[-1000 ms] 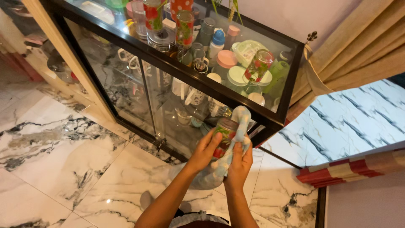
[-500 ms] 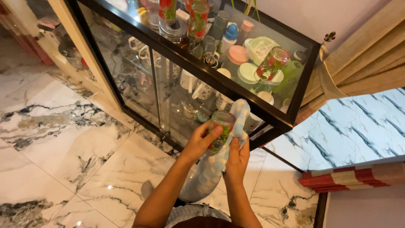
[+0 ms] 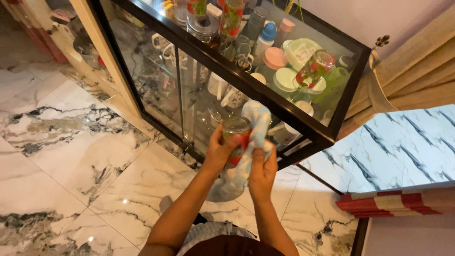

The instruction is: The person wipes several decorated drinking glasses with a cloth and places them onto shelves within a glass display cabinet.

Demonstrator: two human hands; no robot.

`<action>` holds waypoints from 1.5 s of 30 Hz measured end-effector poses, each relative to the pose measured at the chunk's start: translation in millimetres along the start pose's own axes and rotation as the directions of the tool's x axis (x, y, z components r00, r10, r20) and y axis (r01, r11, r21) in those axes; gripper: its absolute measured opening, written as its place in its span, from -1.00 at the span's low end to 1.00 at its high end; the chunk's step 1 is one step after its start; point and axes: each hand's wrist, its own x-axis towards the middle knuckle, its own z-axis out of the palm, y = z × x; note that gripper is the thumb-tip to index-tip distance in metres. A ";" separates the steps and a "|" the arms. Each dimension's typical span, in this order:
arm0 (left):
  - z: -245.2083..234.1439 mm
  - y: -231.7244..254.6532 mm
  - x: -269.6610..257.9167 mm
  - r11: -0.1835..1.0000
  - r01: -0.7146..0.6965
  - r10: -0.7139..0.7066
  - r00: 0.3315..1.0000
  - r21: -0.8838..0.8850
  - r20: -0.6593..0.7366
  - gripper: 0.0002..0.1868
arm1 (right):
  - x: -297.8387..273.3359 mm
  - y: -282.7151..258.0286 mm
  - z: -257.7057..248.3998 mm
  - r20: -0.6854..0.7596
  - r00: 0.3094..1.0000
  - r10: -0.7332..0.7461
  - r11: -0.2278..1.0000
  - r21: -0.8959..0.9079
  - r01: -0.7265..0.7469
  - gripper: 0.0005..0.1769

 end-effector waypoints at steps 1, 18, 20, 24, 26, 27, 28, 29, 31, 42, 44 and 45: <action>-1.4 4.0 4.8 1.000 -0.002 0.002 1.000 0.001 0.007 -0.21 | -0.5 -1.3 3.1 -0.005 1.000 -0.004 1.000 0.002 0.004 -0.74; 7.5 30.9 10.7 0.865 0.141 -0.190 0.980 -0.481 -0.055 -0.40 | -24.5 36.2 -3.5 0.459 0.887 -0.060 0.994 -0.051 0.094 -0.52; 11.7 36.3 8.8 0.927 0.114 -0.119 0.993 -0.358 0.009 -0.41 | -21.5 41.6 1.3 0.443 0.897 -0.011 0.999 0.043 -0.008 -0.44; 12.4 44.3 10.0 0.953 0.118 -0.067 0.980 -0.280 0.185 -0.44 | -11.1 41.5 -1.0 0.494 0.870 0.002 0.946 0.282 -0.162 -0.32; 13.3 48.4 9.2 0.955 0.119 -0.051 0.968 -0.273 0.245 -0.40 | -13.4 37.8 -2.0 0.463 0.887 0.001 0.890 0.404 -0.212 -0.25; 13.9 49.6 8.3 0.955 0.124 -0.040 0.953 -0.268 0.299 -0.36 | -14.8 36.6 -3.5 0.434 0.901 0.013 0.816 0.516 -0.261 -0.18; 12.5 50.8 10.0 0.956 0.123 -0.039 0.953 -0.268 0.299 -0.36 | -13.3 36.2 -5.5 0.435 0.901 0.011 0.816 0.516 -0.260 -0.18; 9.7 51.8 11.0 0.936 0.133 -0.002 0.928 -0.327 0.372 -0.29 | -12.3 35.5 -9.6 0.480 0.876 0.044 0.767 0.546 -0.338 -0.15; 7.0 50.8 11.7 0.912 0.147 0.040 0.897 -0.383 0.440 -0.22 | -11.4 34.9 -15.2 0.526 0.847 0.071 0.711 0.569 -0.413 -0.13; 0.3 34.1 36.1 0.805 0.349 0.112 0.704 -0.479 0.701 -0.19 | -21.6 14.8 5.2 0.499 0.837 0.226 0.289 0.786 -0.547 -0.15; 3.8 44.4 38.1 0.859 0.258 0.046 0.820 -0.442 0.570 -0.14 | -8.0 13.6 4.3 0.387 0.886 0.254 0.486 0.741 -0.463 -0.23; 7.2 49.0 38.2 0.907 0.169 0.005 0.912 -0.387 0.410 -0.09 | -2.3 12.5 4.0 0.270 0.928 0.256 0.664 0.649 -0.372 -0.30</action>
